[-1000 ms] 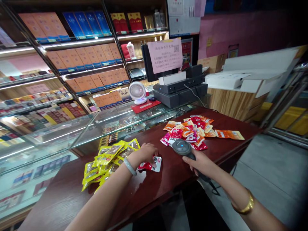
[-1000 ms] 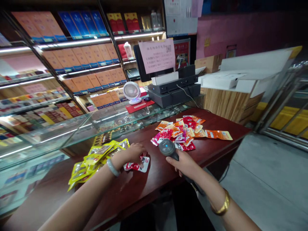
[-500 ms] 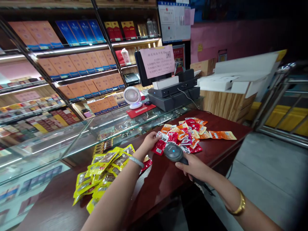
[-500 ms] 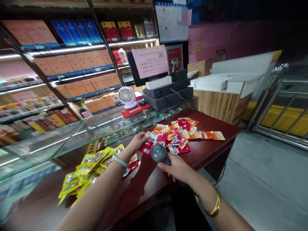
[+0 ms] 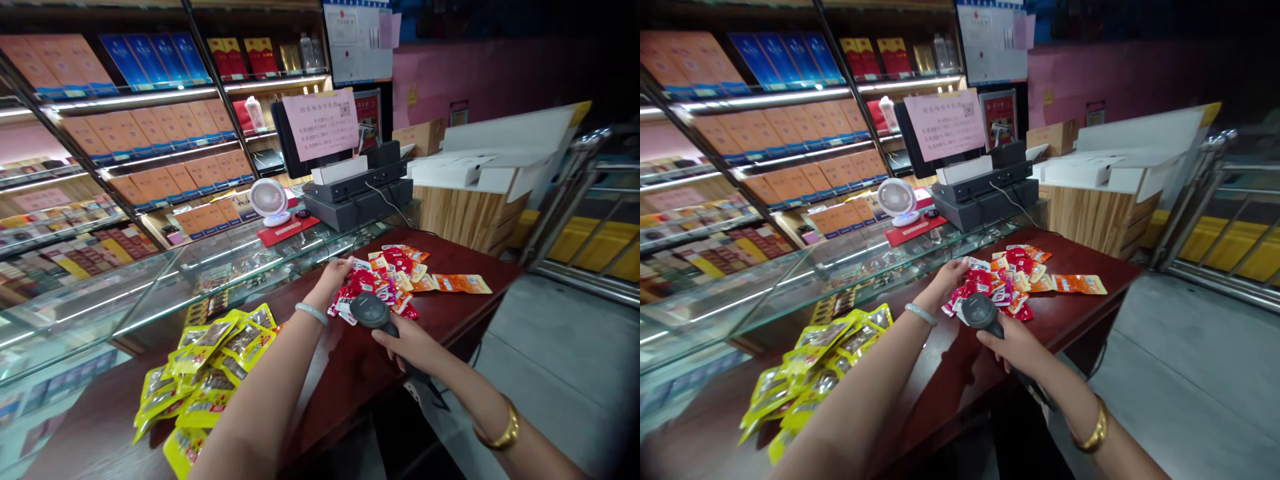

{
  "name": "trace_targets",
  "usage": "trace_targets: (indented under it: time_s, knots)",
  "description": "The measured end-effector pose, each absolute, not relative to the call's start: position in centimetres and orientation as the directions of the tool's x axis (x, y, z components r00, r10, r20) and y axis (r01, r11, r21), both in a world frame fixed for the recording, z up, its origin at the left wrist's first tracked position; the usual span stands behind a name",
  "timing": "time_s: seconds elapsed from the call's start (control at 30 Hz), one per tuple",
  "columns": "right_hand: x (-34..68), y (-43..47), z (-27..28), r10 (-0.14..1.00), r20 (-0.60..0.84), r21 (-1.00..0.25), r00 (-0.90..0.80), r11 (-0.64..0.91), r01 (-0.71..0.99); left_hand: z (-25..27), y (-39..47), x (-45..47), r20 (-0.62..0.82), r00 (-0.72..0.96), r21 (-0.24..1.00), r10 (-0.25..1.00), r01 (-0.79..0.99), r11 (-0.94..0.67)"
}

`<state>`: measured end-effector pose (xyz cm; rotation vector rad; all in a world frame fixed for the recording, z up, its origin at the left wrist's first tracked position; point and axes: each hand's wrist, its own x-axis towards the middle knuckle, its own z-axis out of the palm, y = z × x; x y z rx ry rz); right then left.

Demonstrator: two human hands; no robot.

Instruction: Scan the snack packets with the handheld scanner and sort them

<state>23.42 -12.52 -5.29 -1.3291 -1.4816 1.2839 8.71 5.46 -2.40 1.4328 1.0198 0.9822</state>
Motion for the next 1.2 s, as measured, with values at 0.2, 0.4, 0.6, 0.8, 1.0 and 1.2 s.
trace_targets:
  time_s: [0.2,0.4,0.6,0.8,1.0,1.2]
  knots:
    - [23.7,-12.7,-5.8,0.980,-0.122,-0.959,-0.159,-0.075,0.273,-0.4,5.4,2.4,0.093,0.317,0.732,0.944,0.620,-0.281]
    - [23.0,-13.3,-5.6,0.973,-0.112,-0.962,-0.200,-0.055,0.269,0.6,3.7,-7.6,-0.222,0.199,-0.180,0.954,0.954,-0.241]
    - [21.8,-13.3,-5.4,0.970,-0.108,-0.950,-0.218,-0.037,0.309,-1.8,1.8,-9.6,-0.274,0.260,-0.075,0.926,0.954,-0.290]
    - [20.7,-12.9,-5.1,0.964,-0.113,-0.948,-0.242,-0.031,0.318,-2.0,2.5,-9.0,-0.092,0.303,0.169,0.949,0.944,-0.285]
    - [19.3,-11.5,-4.6,0.952,-0.083,-0.957,-0.295,0.006,0.290,-2.0,2.7,-5.2,0.028,0.442,0.446,0.896,0.797,-0.407]
    - [19.3,-10.3,-4.3,0.958,-0.068,-0.963,-0.277,0.010,0.270,-1.9,2.7,-3.0,0.084,0.489,0.514,0.868,0.725,-0.458]
